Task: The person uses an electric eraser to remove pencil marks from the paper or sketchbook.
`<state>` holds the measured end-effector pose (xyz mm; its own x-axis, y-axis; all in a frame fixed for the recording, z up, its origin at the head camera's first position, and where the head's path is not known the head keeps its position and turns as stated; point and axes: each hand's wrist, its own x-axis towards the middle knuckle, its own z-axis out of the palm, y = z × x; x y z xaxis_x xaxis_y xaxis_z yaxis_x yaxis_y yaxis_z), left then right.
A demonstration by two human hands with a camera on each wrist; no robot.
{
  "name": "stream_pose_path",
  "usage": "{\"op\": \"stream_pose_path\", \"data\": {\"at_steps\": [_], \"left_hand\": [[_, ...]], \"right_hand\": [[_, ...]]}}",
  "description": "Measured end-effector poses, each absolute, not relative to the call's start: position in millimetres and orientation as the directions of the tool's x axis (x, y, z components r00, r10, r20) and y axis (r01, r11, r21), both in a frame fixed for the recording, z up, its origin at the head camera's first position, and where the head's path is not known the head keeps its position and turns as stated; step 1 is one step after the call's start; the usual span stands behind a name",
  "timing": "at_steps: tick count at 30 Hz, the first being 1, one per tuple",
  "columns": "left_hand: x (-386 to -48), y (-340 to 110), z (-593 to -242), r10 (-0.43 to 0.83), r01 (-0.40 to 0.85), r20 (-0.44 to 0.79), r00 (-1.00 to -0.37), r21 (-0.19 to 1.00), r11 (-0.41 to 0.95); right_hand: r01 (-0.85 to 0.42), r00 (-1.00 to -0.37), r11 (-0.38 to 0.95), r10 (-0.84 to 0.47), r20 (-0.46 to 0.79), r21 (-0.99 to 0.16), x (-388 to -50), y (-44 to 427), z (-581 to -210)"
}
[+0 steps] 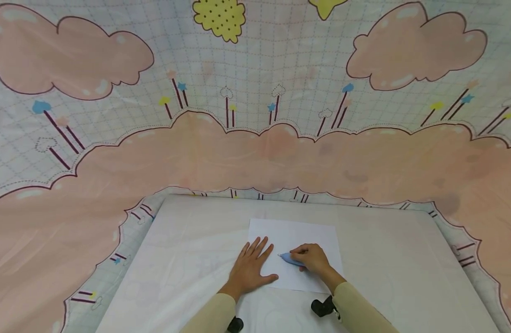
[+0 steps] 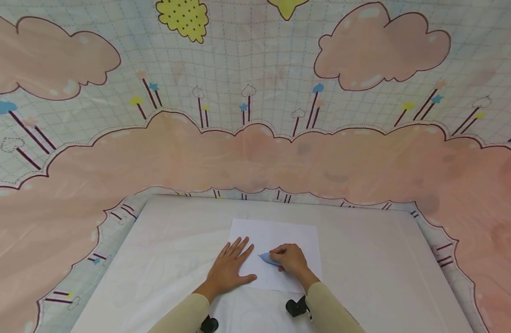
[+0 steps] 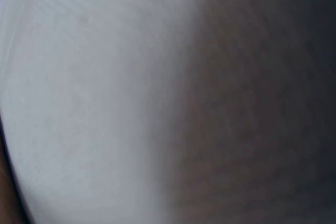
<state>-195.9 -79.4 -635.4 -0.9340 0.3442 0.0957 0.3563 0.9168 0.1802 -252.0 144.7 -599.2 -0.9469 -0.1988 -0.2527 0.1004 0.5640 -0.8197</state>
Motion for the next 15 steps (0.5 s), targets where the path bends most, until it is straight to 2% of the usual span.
{"op": "stream_pose_path", "data": {"at_steps": [15], "left_hand": [[-195.5, -78.4, -634.3, 0.344, 0.354, 0.09, -0.935, 0.173, 0.919]], "right_hand": [[0.08, -0.948, 0.567, -0.211, -0.238, -0.82, -251.5, 147.7, -597.8]]}}
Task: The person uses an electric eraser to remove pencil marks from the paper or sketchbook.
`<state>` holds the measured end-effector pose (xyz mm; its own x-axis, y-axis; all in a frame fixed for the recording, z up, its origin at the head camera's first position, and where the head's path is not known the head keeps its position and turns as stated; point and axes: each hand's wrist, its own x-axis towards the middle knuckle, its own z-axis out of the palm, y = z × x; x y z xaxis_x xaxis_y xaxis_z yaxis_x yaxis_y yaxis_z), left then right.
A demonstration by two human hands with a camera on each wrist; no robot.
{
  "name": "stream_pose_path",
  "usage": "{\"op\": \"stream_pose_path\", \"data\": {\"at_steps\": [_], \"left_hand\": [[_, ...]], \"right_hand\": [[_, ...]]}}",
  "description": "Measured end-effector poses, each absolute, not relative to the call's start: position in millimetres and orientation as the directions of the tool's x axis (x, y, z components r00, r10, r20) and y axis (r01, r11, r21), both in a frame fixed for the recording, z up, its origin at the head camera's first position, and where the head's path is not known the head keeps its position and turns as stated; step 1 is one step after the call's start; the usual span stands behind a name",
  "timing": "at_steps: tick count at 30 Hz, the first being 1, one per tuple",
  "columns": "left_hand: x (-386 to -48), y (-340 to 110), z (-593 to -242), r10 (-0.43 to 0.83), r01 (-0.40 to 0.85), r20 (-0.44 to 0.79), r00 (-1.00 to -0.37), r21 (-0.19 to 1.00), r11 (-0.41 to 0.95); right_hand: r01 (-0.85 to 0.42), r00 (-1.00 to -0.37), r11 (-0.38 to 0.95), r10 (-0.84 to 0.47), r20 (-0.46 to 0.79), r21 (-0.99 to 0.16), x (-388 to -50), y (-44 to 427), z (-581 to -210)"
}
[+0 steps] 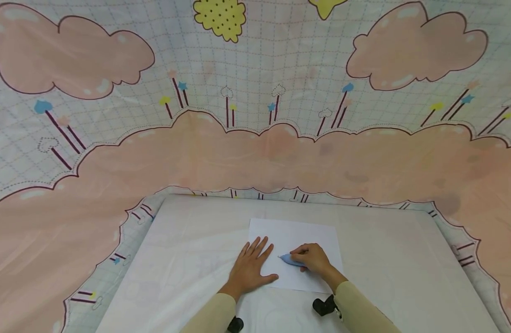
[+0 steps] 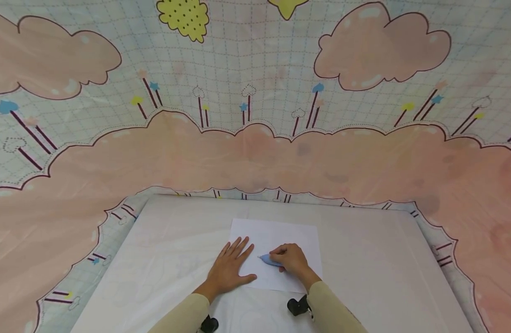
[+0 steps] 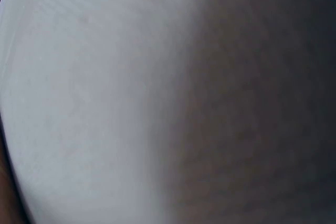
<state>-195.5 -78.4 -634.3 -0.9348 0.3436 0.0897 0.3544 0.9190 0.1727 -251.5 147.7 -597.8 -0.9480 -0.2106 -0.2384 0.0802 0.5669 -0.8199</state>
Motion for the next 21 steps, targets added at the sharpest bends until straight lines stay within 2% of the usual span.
{"op": "stream_pose_path", "data": {"at_steps": [11, 21], "left_hand": [[-195.7, -78.4, -632.4, 0.328, 0.328, 0.025, -0.944, 0.17, 0.929], [-196.8, -79.0, -634.0, 0.337, 0.342, 0.06, -0.94, 0.183, 0.922]], "right_hand": [[0.087, -0.944, 0.553, -0.219, -0.246, -0.829, -251.8, 149.0, -598.7], [0.071, -0.946, 0.555, -0.226, -0.233, -0.829, -252.2, 148.3, -598.4]]}}
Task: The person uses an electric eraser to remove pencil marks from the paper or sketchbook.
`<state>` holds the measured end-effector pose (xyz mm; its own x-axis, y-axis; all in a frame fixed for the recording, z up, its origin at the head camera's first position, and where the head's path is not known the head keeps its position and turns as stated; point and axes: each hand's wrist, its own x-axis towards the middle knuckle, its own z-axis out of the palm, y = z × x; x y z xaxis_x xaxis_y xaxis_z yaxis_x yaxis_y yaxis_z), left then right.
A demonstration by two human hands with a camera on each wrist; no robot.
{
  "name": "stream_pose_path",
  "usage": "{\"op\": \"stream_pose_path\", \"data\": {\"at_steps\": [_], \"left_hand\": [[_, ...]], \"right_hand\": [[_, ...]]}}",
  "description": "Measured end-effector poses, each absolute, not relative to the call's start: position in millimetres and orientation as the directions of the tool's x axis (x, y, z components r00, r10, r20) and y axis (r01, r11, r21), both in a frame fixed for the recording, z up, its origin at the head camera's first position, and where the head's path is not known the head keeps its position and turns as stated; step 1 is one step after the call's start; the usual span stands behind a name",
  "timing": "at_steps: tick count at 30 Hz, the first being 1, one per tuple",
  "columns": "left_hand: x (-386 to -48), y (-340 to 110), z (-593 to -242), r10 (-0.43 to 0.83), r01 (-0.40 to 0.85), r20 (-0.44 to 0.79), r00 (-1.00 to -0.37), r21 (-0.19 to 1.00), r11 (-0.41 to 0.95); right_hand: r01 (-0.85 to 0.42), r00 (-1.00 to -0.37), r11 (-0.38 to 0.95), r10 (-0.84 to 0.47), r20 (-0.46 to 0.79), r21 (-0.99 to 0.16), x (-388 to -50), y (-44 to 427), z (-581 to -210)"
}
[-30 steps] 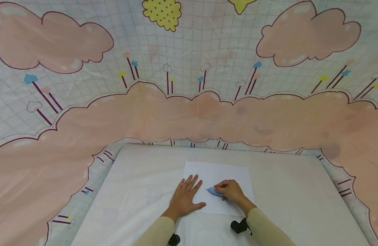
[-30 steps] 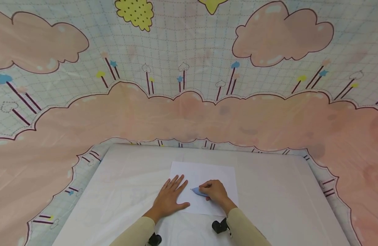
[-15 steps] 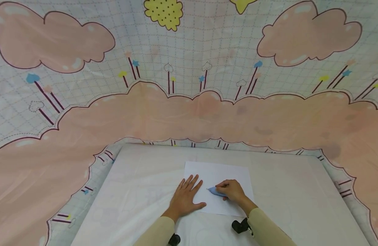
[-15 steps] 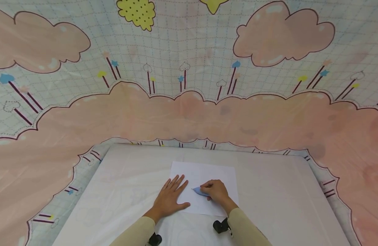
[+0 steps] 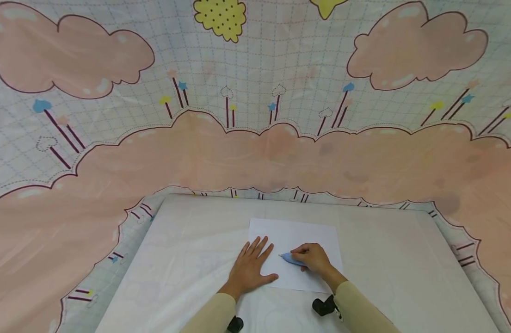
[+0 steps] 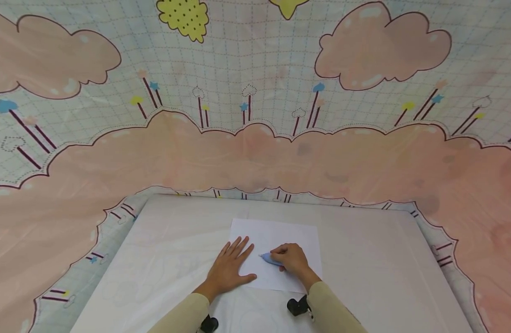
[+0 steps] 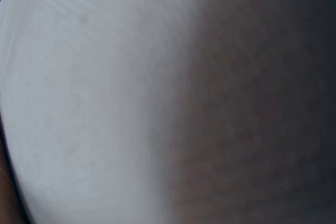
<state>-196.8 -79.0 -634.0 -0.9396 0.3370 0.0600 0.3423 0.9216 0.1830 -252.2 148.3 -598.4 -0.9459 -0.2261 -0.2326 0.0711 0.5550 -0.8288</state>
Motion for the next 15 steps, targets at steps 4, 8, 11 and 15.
{"op": "stream_pose_path", "data": {"at_steps": [4, 8, 11, 15], "left_hand": [[-197, -79, -635, 0.336, 0.34, 0.054, -0.94, 0.174, 0.924], [-197, -79, -635, 0.333, 0.334, 0.036, -0.942, 0.167, 0.927], [-197, -78, -635, 0.333, 0.334, 0.034, -0.942, 0.167, 0.928], [-197, -78, -634, 0.33, 0.331, 0.032, -0.943, 0.165, 0.929]], "right_hand": [[0.077, -0.945, 0.558, -0.223, -0.239, -0.826, -252, 149, -598], [0.106, -0.943, 0.526, -0.216, -0.254, -0.844, -254, 152, -599], [0.132, -0.944, 0.51, -0.197, -0.265, -0.85, -257, 158, -599], [0.154, -0.945, 0.522, -0.17, -0.279, -0.839, -260, 169, -599]]}}
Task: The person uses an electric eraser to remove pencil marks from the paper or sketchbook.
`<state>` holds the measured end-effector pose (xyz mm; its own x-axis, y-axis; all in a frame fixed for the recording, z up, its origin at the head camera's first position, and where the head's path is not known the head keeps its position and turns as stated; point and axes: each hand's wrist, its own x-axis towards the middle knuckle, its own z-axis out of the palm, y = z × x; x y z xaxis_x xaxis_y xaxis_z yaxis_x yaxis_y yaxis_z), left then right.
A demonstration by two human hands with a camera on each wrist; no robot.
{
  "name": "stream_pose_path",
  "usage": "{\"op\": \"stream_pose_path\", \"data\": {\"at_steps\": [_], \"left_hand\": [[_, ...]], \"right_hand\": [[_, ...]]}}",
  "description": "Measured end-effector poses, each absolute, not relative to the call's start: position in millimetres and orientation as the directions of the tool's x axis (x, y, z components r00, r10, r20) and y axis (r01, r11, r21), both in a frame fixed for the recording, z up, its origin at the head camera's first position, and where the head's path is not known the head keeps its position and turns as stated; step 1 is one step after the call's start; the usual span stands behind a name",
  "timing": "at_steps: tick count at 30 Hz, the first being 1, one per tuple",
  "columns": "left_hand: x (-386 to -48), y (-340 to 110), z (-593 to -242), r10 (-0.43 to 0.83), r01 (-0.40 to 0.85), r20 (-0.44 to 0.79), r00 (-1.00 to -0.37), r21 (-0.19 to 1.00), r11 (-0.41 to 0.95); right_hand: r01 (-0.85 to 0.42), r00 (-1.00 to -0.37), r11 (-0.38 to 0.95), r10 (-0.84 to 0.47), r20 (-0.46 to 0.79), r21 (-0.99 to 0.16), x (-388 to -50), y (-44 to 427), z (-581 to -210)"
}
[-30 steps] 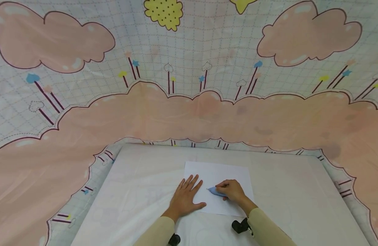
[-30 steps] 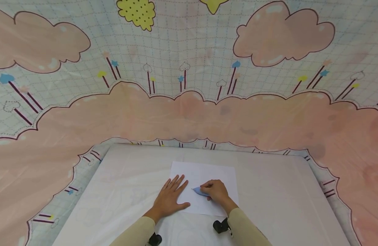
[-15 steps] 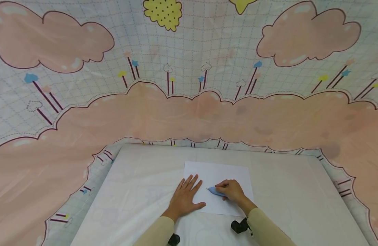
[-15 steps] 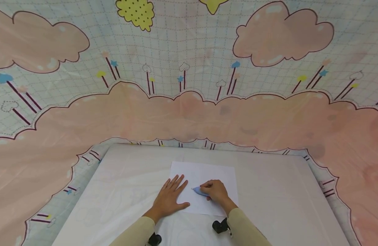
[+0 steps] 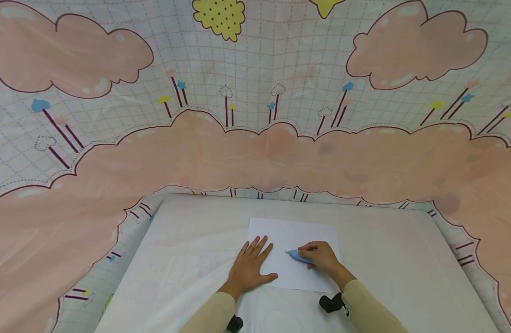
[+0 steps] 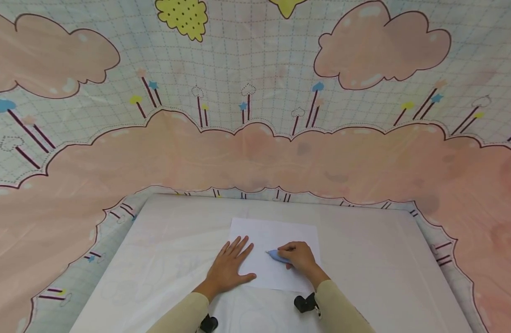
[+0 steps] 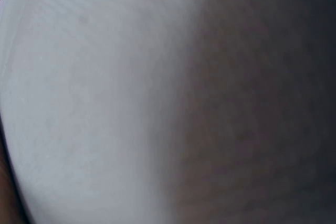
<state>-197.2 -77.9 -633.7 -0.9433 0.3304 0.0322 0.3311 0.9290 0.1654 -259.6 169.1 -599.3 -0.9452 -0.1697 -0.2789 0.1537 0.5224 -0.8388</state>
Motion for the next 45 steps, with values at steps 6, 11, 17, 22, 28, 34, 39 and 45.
{"op": "stream_pose_path", "data": {"at_steps": [6, 11, 17, 22, 28, 34, 39, 45], "left_hand": [[-197, -79, -635, 0.331, 0.333, 0.042, -0.943, 0.164, 0.928], [-197, -79, -634, 0.333, 0.335, 0.037, -0.942, 0.168, 0.927], [-197, -79, -634, 0.333, 0.332, 0.023, -0.943, 0.165, 0.929], [-197, -79, -633, 0.335, 0.334, 0.022, -0.942, 0.166, 0.928], [-197, -80, -633, 0.334, 0.333, 0.022, -0.942, 0.169, 0.928], [-198, -79, -632, 0.328, 0.325, 0.012, -0.945, 0.186, 0.927], [-199, -78, -633, 0.327, 0.327, 0.032, -0.944, 0.185, 0.927], [-201, -77, -633, 0.316, 0.317, 0.033, -0.948, 0.175, 0.932]], "right_hand": [[0.162, -0.949, 0.529, -0.149, -0.279, -0.833, -261, 183, -598], [0.165, -0.951, 0.538, -0.135, -0.277, -0.827, -262, 195, -601], [0.154, -0.95, 0.552, -0.145, -0.276, -0.819, -260, 214, -599], [0.167, -0.954, 0.546, -0.121, -0.275, -0.821, -258, 227, -598], [0.169, -0.97, 0.513, -0.066, -0.235, -0.841, -252, 237, -599], [0.133, -0.99, 0.564, 0.031, -0.14, -0.815, -245, 249, -606], [0.145, -0.985, 0.562, 0.163, -0.063, -0.815, -238, 260, -613], [0.163, -0.941, 0.549, 0.337, 0.038, -0.82, -232, 269, -621]]}}
